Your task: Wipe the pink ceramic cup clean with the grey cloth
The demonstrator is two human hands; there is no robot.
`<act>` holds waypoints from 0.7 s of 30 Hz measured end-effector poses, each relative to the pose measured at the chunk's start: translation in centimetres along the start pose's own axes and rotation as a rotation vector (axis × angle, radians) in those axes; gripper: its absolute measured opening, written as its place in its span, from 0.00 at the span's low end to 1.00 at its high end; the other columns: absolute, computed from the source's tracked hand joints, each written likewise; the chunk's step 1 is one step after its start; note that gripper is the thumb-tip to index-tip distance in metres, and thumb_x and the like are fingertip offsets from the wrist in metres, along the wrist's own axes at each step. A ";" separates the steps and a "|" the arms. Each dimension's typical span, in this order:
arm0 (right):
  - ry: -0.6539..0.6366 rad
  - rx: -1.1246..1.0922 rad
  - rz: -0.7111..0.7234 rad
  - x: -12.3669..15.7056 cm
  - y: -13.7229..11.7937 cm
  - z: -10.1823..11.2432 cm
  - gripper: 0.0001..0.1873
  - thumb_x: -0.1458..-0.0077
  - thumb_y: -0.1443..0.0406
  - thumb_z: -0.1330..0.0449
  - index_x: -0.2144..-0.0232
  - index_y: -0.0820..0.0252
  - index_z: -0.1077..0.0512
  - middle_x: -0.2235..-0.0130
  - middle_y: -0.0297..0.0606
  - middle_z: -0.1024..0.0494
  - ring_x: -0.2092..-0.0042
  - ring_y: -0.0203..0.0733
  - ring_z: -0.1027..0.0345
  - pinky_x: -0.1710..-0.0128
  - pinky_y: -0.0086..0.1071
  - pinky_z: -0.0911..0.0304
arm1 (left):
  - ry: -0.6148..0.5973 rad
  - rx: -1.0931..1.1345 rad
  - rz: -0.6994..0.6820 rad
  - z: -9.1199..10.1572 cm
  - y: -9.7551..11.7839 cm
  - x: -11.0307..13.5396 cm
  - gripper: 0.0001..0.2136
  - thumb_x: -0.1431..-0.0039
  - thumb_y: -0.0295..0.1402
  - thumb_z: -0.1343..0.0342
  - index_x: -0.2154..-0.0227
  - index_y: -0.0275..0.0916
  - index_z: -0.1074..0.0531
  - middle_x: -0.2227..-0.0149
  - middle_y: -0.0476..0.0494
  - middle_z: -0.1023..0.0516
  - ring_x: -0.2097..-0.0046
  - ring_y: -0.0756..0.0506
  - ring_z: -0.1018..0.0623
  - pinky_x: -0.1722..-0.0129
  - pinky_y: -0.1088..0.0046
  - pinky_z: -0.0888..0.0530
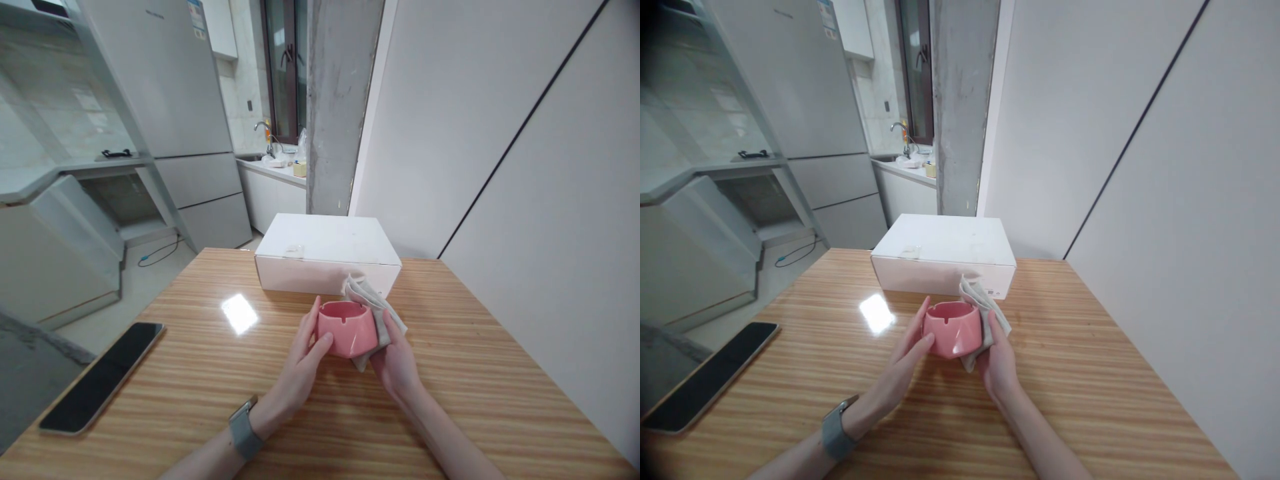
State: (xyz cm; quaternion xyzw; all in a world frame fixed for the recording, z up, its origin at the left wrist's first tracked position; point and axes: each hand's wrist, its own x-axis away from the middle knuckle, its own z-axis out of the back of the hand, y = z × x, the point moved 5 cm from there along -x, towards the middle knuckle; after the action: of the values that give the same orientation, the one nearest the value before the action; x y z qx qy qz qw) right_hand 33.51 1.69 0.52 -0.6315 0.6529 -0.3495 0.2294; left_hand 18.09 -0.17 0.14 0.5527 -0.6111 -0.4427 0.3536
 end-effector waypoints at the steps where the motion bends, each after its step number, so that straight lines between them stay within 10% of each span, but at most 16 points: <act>1: 0.002 0.000 0.004 -0.1 -0.1 0.0 0.19 0.48 0.52 0.38 0.59 0.56 0.20 0.53 0.38 0.17 0.45 0.53 0.30 0.46 0.42 0.33 | -0.009 -0.015 0.007 -0.1 0.1 0.0 0.32 0.41 0.39 0.41 0.35 0.46 0.43 0.34 0.39 0.41 0.35 0.38 0.39 0.37 0.60 0.40; 12: -0.137 0.013 0.012 1.1 0.3 -1.3 0.24 0.46 0.49 0.39 0.53 0.55 0.23 0.49 0.39 0.20 0.42 0.53 0.33 0.46 0.43 0.34 | 0.031 0.110 0.031 -0.3 0.1 -0.5 0.41 0.55 0.40 0.31 0.38 0.37 0.40 0.42 0.32 0.29 0.42 0.34 0.30 0.44 0.58 0.33; 21: 0.006 0.079 0.051 0.9 1.8 0.9 0.24 0.53 0.49 0.33 0.55 0.50 0.22 0.52 0.33 0.19 0.45 0.50 0.30 0.49 0.37 0.30 | 0.153 -0.040 -0.024 0.1 0.5 -0.4 0.43 0.56 0.36 0.30 0.37 0.37 0.42 0.42 0.33 0.29 0.43 0.36 0.28 0.46 0.62 0.29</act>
State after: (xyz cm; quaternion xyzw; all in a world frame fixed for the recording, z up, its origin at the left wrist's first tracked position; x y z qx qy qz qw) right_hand 32.91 0.58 -1.33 -0.6042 0.6550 -0.3712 0.2611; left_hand 17.82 0.23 0.61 0.5851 -0.5666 -0.4157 0.4048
